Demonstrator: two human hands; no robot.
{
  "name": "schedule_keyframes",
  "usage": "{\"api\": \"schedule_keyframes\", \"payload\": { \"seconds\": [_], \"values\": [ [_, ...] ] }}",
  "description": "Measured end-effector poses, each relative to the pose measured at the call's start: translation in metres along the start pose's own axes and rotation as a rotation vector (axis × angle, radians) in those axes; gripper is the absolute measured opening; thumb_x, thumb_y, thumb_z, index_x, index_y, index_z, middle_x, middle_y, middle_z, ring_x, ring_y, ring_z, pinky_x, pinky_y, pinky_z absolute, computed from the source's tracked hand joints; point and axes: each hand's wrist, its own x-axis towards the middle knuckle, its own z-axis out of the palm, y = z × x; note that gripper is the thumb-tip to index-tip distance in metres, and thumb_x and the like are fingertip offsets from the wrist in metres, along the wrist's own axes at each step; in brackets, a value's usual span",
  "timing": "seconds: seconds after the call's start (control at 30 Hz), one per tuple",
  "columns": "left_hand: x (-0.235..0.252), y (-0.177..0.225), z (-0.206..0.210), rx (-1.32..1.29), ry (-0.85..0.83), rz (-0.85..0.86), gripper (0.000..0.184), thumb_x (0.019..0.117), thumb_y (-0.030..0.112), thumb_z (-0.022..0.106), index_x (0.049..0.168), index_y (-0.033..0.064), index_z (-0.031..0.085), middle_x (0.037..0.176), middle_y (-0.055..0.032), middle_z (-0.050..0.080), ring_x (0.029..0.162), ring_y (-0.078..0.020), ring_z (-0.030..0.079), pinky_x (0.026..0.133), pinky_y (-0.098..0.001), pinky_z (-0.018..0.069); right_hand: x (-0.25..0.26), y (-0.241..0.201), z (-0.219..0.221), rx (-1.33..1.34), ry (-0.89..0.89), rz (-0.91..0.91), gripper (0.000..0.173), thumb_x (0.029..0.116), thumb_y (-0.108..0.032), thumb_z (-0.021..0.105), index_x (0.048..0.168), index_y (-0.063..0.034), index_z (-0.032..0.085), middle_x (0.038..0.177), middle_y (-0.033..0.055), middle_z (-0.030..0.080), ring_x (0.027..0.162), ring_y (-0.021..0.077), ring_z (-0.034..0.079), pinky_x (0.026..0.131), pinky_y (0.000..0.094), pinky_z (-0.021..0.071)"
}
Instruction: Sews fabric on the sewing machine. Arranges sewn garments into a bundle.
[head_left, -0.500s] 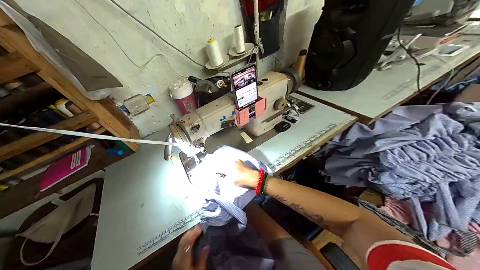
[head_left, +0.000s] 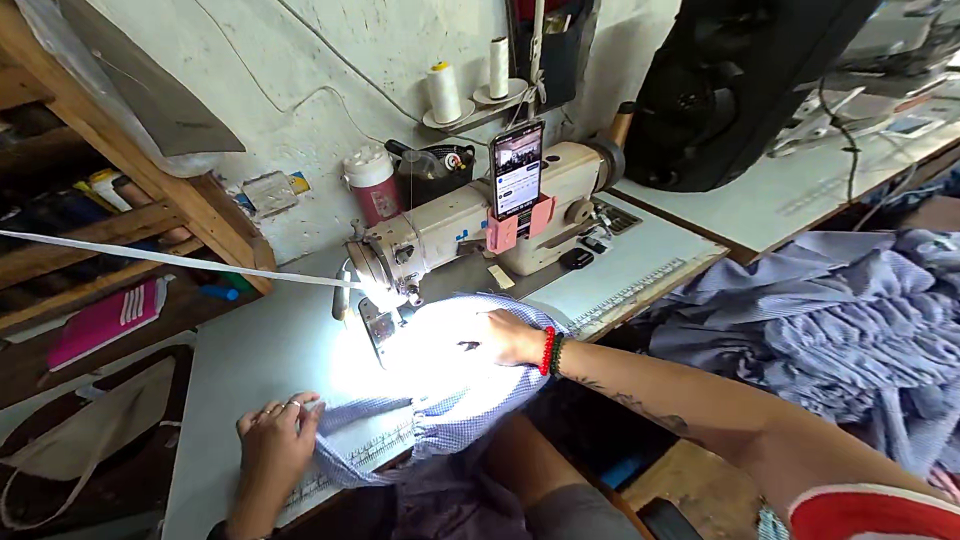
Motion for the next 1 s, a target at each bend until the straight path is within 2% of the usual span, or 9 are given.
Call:
{"api": "schedule_keyframes", "payload": {
  "seconds": [0.07, 0.17, 0.37, 0.43, 0.5, 0.6, 0.67, 0.83, 1.0],
  "values": [
    [0.004, 0.032, 0.013, -0.088, 0.114, 0.102, 0.035, 0.0982, 0.033, 0.055, 0.106, 0.0081, 0.078, 0.105, -0.0084, 0.077, 0.105, -0.0283, 0.07, 0.102, -0.0563, 0.0451, 0.002, 0.0, 0.002, -0.001, 0.019, -0.016, 0.023, 0.0937, -0.026, 0.061, 0.106, -0.0136, 0.075, 0.102, 0.0147, 0.074, 0.098, 0.036, 0.071, 0.081, 0.061, 0.0536],
    [0.008, 0.083, 0.058, -0.239, -0.072, 0.301, 0.032, 0.1023, 0.034, 0.056, 0.121, 0.0159, 0.076, 0.129, -0.0042, 0.07, 0.124, -0.0213, 0.063, 0.112, -0.0514, 0.0421, 0.0, 0.001, 0.005, -0.019, -0.011, 0.006, 0.026, 0.0948, -0.03, 0.06, 0.11, -0.0144, 0.075, 0.105, 0.0145, 0.073, 0.102, 0.0357, 0.07, 0.084, 0.0599, 0.0532],
    [0.014, 0.077, 0.084, -0.204, 0.026, 0.338, 0.025, 0.0989, 0.032, 0.059, 0.098, 0.0204, 0.081, 0.099, 0.0029, 0.076, 0.1, -0.0141, 0.069, 0.106, -0.0496, 0.043, -0.031, -0.005, 0.018, -0.037, 0.108, -0.097, 0.027, 0.0889, -0.016, 0.058, 0.109, -0.0112, 0.076, 0.099, 0.0154, 0.074, 0.095, 0.0372, 0.071, 0.078, 0.0593, 0.0536],
    [0.009, 0.078, 0.081, -0.152, 0.028, 0.323, 0.025, 0.0991, 0.031, 0.058, 0.1, 0.0201, 0.081, 0.108, -0.0004, 0.076, 0.109, -0.0214, 0.069, 0.106, -0.0561, 0.0408, -0.028, -0.013, 0.024, -0.023, 0.311, -0.164, 0.026, 0.0844, -0.011, 0.059, 0.103, -0.0105, 0.078, 0.089, 0.0151, 0.075, 0.084, 0.0368, 0.073, 0.069, 0.0581, 0.056],
    [0.003, 0.08, 0.079, -0.136, -0.015, 0.313, 0.026, 0.1017, 0.03, 0.056, 0.106, 0.0193, 0.08, 0.126, -0.0028, 0.073, 0.125, -0.0261, 0.063, 0.112, -0.061, 0.0345, -0.016, -0.025, 0.027, -0.01, 0.394, -0.13, 0.025, 0.084, -0.009, 0.06, 0.101, -0.0082, 0.077, 0.09, 0.0159, 0.074, 0.085, 0.0374, 0.072, 0.069, 0.0572, 0.0567],
    [-0.002, 0.079, 0.075, -0.108, -0.071, 0.294, 0.027, 0.1019, 0.033, 0.054, 0.113, 0.0198, 0.076, 0.124, 0.0029, 0.073, 0.128, -0.0212, 0.062, 0.115, -0.0606, 0.0309, -0.005, -0.038, 0.031, 0.01, 0.227, -0.013, 0.03, 0.09, -0.014, 0.058, 0.115, -0.0105, 0.075, 0.108, 0.0154, 0.074, 0.101, 0.0374, 0.071, 0.08, 0.0587, 0.0557],
    [-0.006, 0.08, 0.07, -0.075, -0.089, 0.263, 0.034, 0.1014, 0.038, 0.055, 0.124, 0.0204, 0.073, 0.123, 0.002, 0.073, 0.127, -0.0227, 0.061, 0.116, -0.061, 0.029, -0.007, -0.041, 0.037, -0.025, 0.193, -0.049, 0.036, 0.0894, -0.017, 0.056, 0.12, -0.0139, 0.074, 0.11, 0.0147, 0.074, 0.097, 0.0376, 0.071, 0.073, 0.059, 0.0556],
    [-0.013, 0.08, 0.066, -0.022, -0.147, 0.2, 0.041, 0.1051, 0.047, 0.045, 0.127, 0.0248, 0.072, 0.141, 0.0051, 0.064, 0.142, -0.0245, 0.049, 0.118, -0.0672, 0.0218, -0.008, -0.052, 0.023, 0.033, 0.299, -0.06, 0.026, 0.0884, -0.015, 0.056, 0.103, -0.0085, 0.077, 0.086, 0.014, 0.074, 0.08, 0.0352, 0.072, 0.063, 0.057, 0.0544],
    [-0.01, 0.065, 0.06, 0.06, -0.168, 0.111, 0.047, 0.1041, 0.055, 0.04, 0.128, 0.0276, 0.07, 0.141, 0.0087, 0.064, 0.142, -0.0261, 0.048, 0.116, -0.0698, 0.0201, -0.006, -0.041, 0.03, -0.082, 0.211, -0.005, 0.026, 0.0946, -0.019, 0.058, 0.113, -0.0133, 0.075, 0.102, 0.0128, 0.075, 0.092, 0.0353, 0.073, 0.07, 0.058, 0.0565]
  ]
}}
